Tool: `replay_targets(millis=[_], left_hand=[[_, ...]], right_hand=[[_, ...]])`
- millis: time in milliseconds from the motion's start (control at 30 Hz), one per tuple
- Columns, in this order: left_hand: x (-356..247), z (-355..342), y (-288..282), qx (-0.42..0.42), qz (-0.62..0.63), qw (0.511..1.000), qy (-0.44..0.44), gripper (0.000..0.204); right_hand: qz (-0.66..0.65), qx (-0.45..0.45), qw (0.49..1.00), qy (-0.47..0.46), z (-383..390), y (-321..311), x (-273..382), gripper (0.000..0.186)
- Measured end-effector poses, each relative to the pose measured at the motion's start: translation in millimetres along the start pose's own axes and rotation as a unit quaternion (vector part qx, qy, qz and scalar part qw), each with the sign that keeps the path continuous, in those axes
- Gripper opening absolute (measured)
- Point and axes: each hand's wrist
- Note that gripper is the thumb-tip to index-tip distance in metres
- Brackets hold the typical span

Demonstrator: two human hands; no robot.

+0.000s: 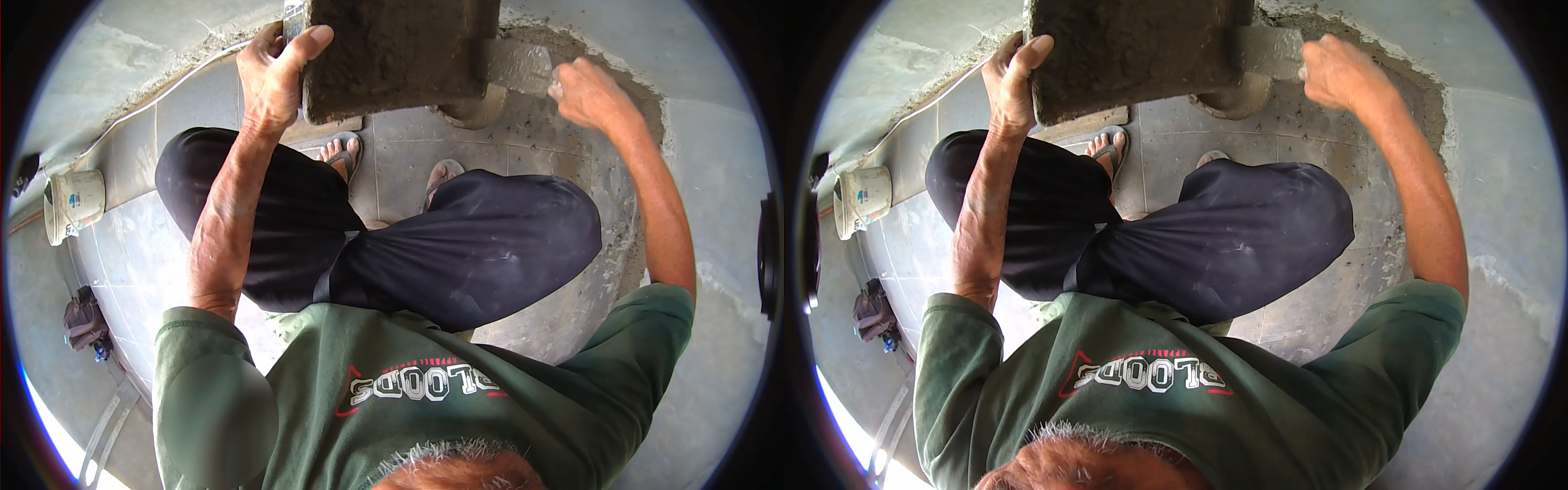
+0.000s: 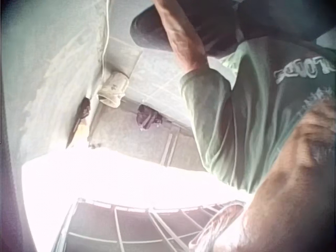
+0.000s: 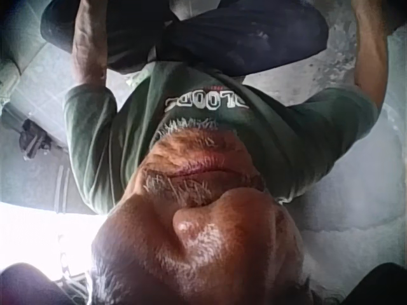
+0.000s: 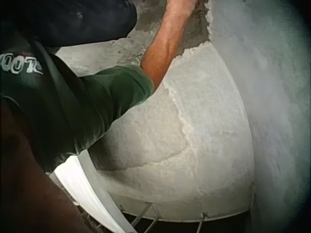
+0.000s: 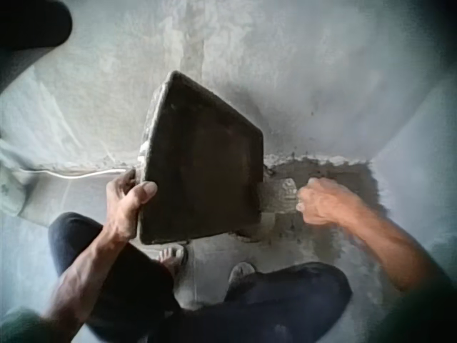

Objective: The recorder uses a trowel to apply mortar onto a tiled floor and smooth it into gaps.

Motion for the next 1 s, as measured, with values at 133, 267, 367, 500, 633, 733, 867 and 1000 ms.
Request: replay_targets(millis=[133, 267, 367, 500, 633, 733, 867, 1000], left_hand=[[4, 1, 0, -0.01, -0.029, 0.999, 0.018, 0.049], [12, -1, -1, 0.016, 0.021, 0.999, -0.022, 0.046], [17, -6, -7, 0.042, 0.044, 0.998, -0.032, 0.043], [11, -13, -18, 0.106, 0.107, 0.987, -0.048, 0.054], [2, -6, -13, 0.143, 0.249, 0.957, -0.048, 0.064], [4, -11, -9, 0.144, 0.316, 0.936, -0.056, 0.064], [10, -22, -25, 0.155, 0.327, 0.929, -0.072, 0.06], [14, -26, -32, 0.143, 0.458, 0.862, -0.164, 0.056]], right_hand=[[-0.071, 0.03, 0.997, 0.007, 10, 33, 2, 0.027], [-0.132, 0.056, 0.99, -0.013, 13, 55, -10, 0.031], [-0.158, 0.013, 0.986, -0.042, 17, 70, -26, 0.028], [-0.169, 0.026, 0.983, -0.072, 21, 89, -50, 0.038], [-0.231, 0.067, 0.969, -0.057, 24, 104, -61, 0.05], [-0.267, 0.068, 0.96, -0.047, 25, 107, -62, 0.052], [-0.301, 0.023, 0.95, -0.086, 27, 99, -59, 0.046], [-0.284, -0.031, 0.949, -0.137, 32, 94, -52, 0.04]])
Point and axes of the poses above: each hand's wrist, its own z-axis away from the middle knuckle, its own y-axis out of the palm, x = y × z, and after that the axes turned 8 degrees about y, right-handed
